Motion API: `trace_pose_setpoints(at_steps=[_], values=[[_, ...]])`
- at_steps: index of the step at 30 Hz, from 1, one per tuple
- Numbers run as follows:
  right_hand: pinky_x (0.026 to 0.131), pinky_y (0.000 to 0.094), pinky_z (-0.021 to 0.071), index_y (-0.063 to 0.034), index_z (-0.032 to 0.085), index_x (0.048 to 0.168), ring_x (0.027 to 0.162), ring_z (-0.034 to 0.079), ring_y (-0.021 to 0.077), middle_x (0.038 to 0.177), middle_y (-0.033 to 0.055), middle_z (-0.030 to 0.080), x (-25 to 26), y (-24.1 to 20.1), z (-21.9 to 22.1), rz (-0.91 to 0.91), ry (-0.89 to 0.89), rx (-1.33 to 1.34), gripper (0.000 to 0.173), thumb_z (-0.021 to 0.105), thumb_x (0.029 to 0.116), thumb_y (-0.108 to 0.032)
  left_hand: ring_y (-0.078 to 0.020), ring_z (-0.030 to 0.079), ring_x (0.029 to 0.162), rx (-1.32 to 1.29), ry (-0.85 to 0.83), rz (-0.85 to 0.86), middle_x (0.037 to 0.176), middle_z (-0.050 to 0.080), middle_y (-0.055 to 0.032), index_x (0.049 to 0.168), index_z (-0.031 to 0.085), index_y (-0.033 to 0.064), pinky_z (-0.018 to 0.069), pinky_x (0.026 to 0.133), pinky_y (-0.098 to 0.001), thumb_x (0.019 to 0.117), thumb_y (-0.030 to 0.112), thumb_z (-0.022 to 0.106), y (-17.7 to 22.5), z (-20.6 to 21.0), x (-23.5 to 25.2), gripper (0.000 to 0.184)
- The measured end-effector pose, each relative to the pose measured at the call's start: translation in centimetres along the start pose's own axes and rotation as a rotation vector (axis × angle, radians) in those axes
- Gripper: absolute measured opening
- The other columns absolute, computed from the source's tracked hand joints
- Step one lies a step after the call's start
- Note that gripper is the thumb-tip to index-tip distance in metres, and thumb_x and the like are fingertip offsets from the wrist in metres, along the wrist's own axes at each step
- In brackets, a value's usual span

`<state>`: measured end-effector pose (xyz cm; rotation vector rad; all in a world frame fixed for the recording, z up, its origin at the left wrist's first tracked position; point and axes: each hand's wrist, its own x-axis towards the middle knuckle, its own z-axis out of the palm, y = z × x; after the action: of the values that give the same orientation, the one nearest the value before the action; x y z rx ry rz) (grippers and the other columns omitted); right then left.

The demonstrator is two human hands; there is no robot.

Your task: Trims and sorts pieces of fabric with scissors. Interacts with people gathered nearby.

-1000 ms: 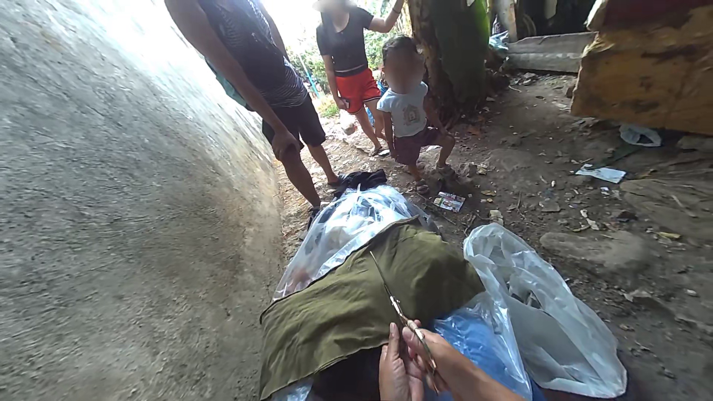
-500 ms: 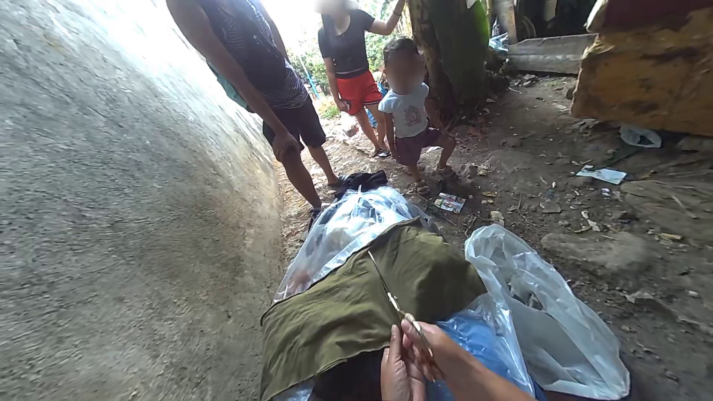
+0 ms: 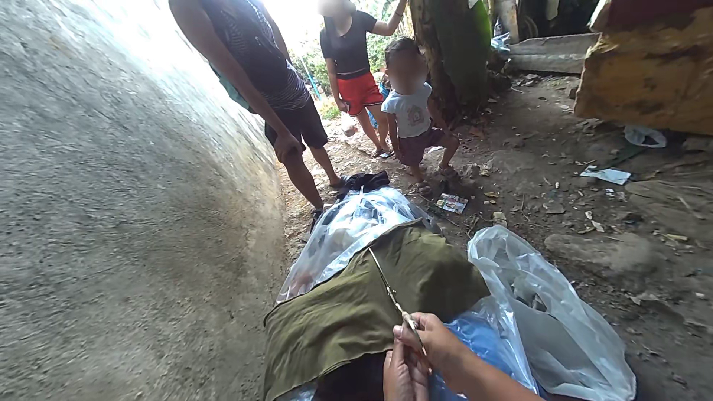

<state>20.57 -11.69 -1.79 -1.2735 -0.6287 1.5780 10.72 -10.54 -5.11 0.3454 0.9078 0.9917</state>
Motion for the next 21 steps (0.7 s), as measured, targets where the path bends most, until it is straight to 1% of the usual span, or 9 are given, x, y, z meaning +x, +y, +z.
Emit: trace_pose_setpoints(at_steps=[1, 3, 5, 8, 10, 13, 17, 19, 21], values=[[0.056, 0.0233, 0.0440, -0.0050, 0.058, 0.099, 0.057, 0.049, 0.0056, 0.071, -0.0022, 0.053, 0.2, -0.3, -0.1, 0.018, -0.010, -0.015, 0.022, 0.062, 0.1021, -0.026, -0.0102, 0.070, 0.065, 0.002, -0.009, 0.000, 0.074, 0.071, -0.0032, 0.098, 0.060, 0.0052, 0.0612, 0.064, -0.0253, 0.1127, 0.019, 0.031, 0.0, 0.0, 0.1, 0.036], [0.049, 0.0196, 0.0382, -0.0086, 0.058, 0.096, 0.051, 0.043, 0.0031, 0.066, -0.0055, 0.047, 0.5, -0.9, 0.0, 0.057, -0.018, -0.020, 0.031, 0.052, 0.1071, -0.037, -0.0106, 0.069, 0.062, 0.012, 0.002, 0.001, 0.071, 0.069, -0.0031, 0.095, 0.061, 0.0048, 0.0607, 0.063, -0.0257, 0.1128, 0.019, 0.032, -0.2, 0.0, 0.1, 0.037], [0.047, 0.0181, 0.0361, -0.0124, 0.056, 0.095, 0.048, 0.040, 0.0025, 0.064, -0.0068, 0.045, 0.8, -1.7, 0.0, 0.089, -0.048, 0.014, 0.037, 0.045, 0.1083, -0.045, -0.0116, 0.069, 0.067, 0.015, 0.027, -0.013, 0.075, 0.069, -0.0038, 0.099, 0.060, 0.0041, 0.0609, 0.067, -0.0265, 0.1123, 0.019, 0.035, -0.3, -0.1, 0.0, 0.032], [0.048, 0.0189, 0.0370, -0.0133, 0.054, 0.094, 0.049, 0.040, 0.0038, 0.065, -0.0062, 0.044, 1.3, -2.4, 0.0, 0.117, -0.051, 0.038, 0.038, 0.046, 0.1072, -0.048, -0.0126, 0.070, 0.069, -0.001, 0.066, -0.033, 0.078, 0.069, -0.0049, 0.101, 0.059, 0.0033, 0.0620, 0.069, -0.0270, 0.1121, 0.019, 0.037, -0.3, 0.1, -0.3, 0.029], [0.049, 0.0190, 0.0380, -0.0124, 0.053, 0.095, 0.050, 0.041, 0.0039, 0.066, -0.0058, 0.043, 1.6, -2.5, 0.1, 0.122, -0.030, 0.016, 0.037, 0.047, 0.1073, -0.047, -0.0134, 0.071, 0.070, -0.008, 0.051, -0.032, 0.078, 0.069, -0.0057, 0.101, 0.058, 0.0030, 0.0626, 0.070, -0.0282, 0.1123, 0.019, 0.036, -0.2, 0.0, -0.2, 0.029], [0.052, 0.0219, 0.0370, -0.0091, 0.056, 0.099, 0.053, 0.039, 0.0049, 0.068, -0.0052, 0.042, 2.0, -1.9, 0.2, 0.058, -0.002, -0.024, 0.027, 0.056, 0.1056, -0.036, -0.0146, 0.071, 0.072, 0.008, 0.053, -0.034, 0.082, 0.070, -0.0071, 0.106, 0.057, 0.0018, 0.0629, 0.070, -0.0296, 0.1122, 0.019, 0.037, -0.1, 0.0, -0.2, 0.027], [0.048, 0.0196, 0.0347, -0.0082, 0.055, 0.091, 0.049, 0.039, 0.0031, 0.064, -0.0051, 0.045, 2.0, -1.3, 0.3, -0.027, 0.009, 0.009, 0.016, 0.066, 0.0985, -0.017, -0.0136, 0.071, 0.071, 0.022, 0.063, -0.039, 0.081, 0.070, -0.0066, 0.107, 0.055, 0.0025, 0.0623, 0.069, -0.0283, 0.1121, 0.019, 0.036, -0.2, -0.1, -0.2, 0.026], [0.049, 0.0206, 0.0369, -0.0069, 0.056, 0.092, 0.051, 0.041, 0.0040, 0.067, -0.0038, 0.046, 2.2, -1.4, 0.4, -0.033, 0.019, -0.006, 0.017, 0.067, 0.0981, -0.018, -0.0134, 0.071, 0.069, 0.028, 0.070, -0.038, 0.081, 0.070, -0.0067, 0.107, 0.055, 0.0026, 0.0621, 0.068, -0.0277, 0.1121, 0.019, 0.037, -0.1, 0.0, -0.2, 0.025], [0.053, 0.0229, 0.0389, -0.0053, 0.058, 0.097, 0.055, 0.042, 0.0053, 0.071, -0.0031, 0.046, 2.6, -1.8, 0.4, -0.017, 0.012, -0.056, 0.024, 0.063, 0.1017, -0.028, -0.0136, 0.070, 0.069, 0.040, 0.080, -0.035, 0.081, 0.069, -0.0074, 0.108, 0.055, 0.0017, 0.0620, 0.067, -0.0275, 0.1121, 0.019, 0.037, 0.0, 0.0, -0.2, 0.025]])
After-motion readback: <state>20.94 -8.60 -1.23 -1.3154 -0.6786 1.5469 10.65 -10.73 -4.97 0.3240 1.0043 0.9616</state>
